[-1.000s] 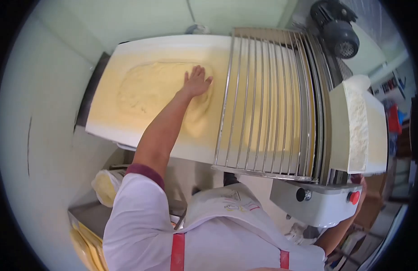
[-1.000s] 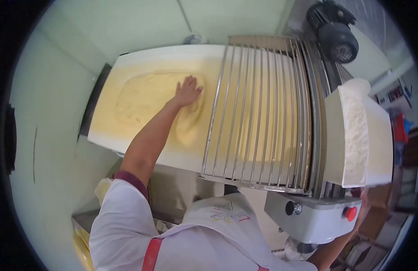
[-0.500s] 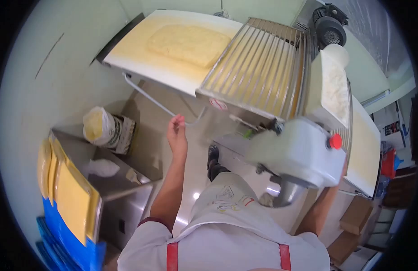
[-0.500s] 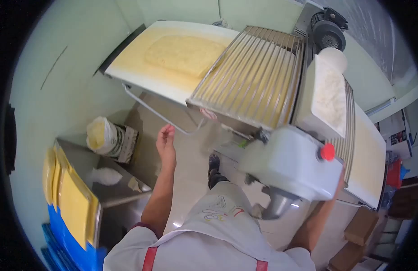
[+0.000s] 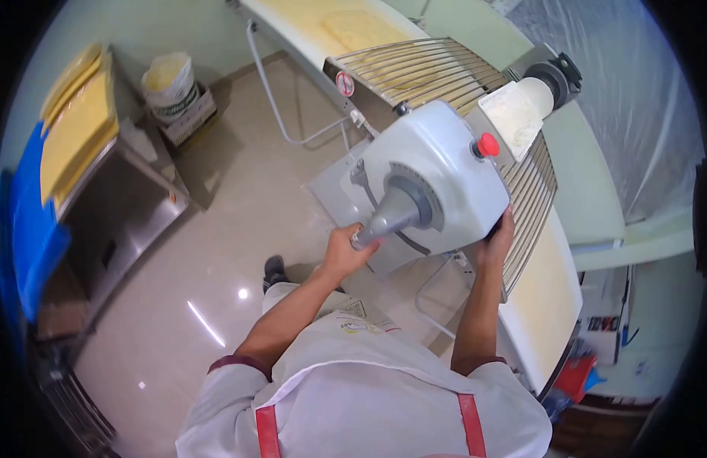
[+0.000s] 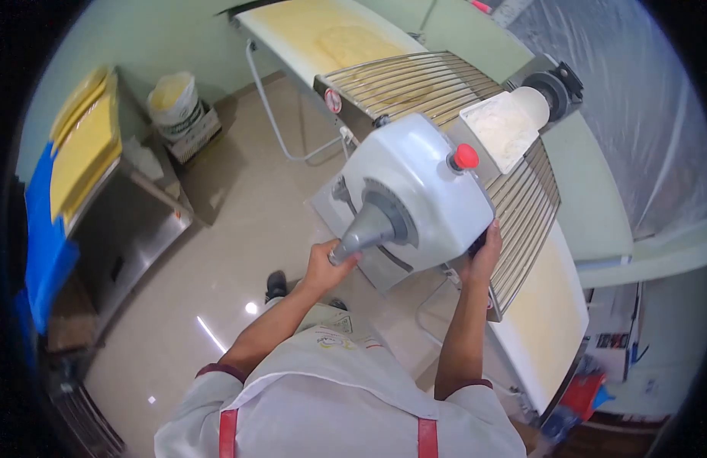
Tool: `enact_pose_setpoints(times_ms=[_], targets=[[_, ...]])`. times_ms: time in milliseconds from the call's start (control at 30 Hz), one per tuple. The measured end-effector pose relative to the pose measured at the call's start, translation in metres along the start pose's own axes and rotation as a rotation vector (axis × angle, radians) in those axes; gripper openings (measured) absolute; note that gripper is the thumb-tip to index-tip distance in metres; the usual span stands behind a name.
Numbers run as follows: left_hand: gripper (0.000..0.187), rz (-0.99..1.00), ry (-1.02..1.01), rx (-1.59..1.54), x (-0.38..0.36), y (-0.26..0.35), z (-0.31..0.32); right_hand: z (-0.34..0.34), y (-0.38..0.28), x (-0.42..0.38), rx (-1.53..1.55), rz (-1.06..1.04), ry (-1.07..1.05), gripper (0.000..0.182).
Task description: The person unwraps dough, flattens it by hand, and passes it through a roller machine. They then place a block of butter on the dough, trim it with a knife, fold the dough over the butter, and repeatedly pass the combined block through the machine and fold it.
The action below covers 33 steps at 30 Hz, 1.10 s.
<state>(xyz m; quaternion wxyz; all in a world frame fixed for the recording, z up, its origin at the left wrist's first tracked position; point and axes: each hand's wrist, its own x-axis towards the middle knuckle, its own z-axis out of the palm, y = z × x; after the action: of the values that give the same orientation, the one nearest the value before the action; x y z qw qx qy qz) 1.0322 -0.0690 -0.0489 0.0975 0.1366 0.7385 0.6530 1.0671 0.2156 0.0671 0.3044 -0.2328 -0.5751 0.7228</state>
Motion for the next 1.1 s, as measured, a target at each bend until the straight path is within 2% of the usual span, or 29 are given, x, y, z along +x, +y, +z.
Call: enact_pose_setpoints(times_ms=[67, 167, 300, 400, 500, 600, 667, 733, 800, 867, 933, 1100], targets=[[0.033, -0.110, 0.152, -0.166, -0.014, 0.011, 0.024, 0.000, -0.003, 0.003, -0.026, -0.022, -0.060, 0.042], [0.037, -0.171, 0.236, -0.194, -0.022, 0.008, 0.044, -0.004, -0.005, 0.000, -0.041, -0.016, -0.070, 0.040], [0.038, -0.261, 0.212, -0.230, -0.026, 0.023, 0.041, -0.015, -0.002, 0.010, -0.061, -0.039, -0.201, 0.039], [0.047, -0.142, 0.141, -0.447, -0.025, 0.008, 0.039, -0.012, -0.004, 0.009, -0.048, -0.060, -0.236, 0.037], [0.048, -0.078, 0.232, -0.417, -0.025, 0.009, 0.039, -0.011, -0.006, 0.006, -0.060, -0.071, -0.255, 0.034], [0.046, -0.179, 0.175, -0.401, -0.024, 0.030, 0.034, -0.035, 0.021, 0.029, -0.221, -0.098, -0.226, 0.031], [0.045, -0.166, 0.196, -0.379, -0.023, 0.025, 0.038, -0.029, 0.005, 0.017, -0.353, -0.127, -0.315, 0.032], [0.043, -0.197, 0.270, -0.421, -0.024, 0.036, 0.046, -0.014, -0.012, -0.003, -0.463, -0.622, -0.264, 0.039], [0.042, -0.167, 0.275, -0.414, -0.022, 0.029, 0.045, -0.001, -0.046, -0.016, -0.527, -1.037, -0.323, 0.044], [0.042, -0.142, 0.265, -0.414, -0.022, 0.029, 0.045, 0.012, -0.054, -0.013, -0.567, -1.015, -0.711, 0.044], [0.041, -0.121, 0.265, -0.421, -0.022, 0.031, 0.046, 0.031, -0.070, -0.020, -0.750, -1.062, -0.737, 0.046], [0.043, -0.095, 0.260, -0.408, -0.020, 0.031, 0.047, 0.057, -0.074, -0.001, -0.831, -1.072, -0.872, 0.046]])
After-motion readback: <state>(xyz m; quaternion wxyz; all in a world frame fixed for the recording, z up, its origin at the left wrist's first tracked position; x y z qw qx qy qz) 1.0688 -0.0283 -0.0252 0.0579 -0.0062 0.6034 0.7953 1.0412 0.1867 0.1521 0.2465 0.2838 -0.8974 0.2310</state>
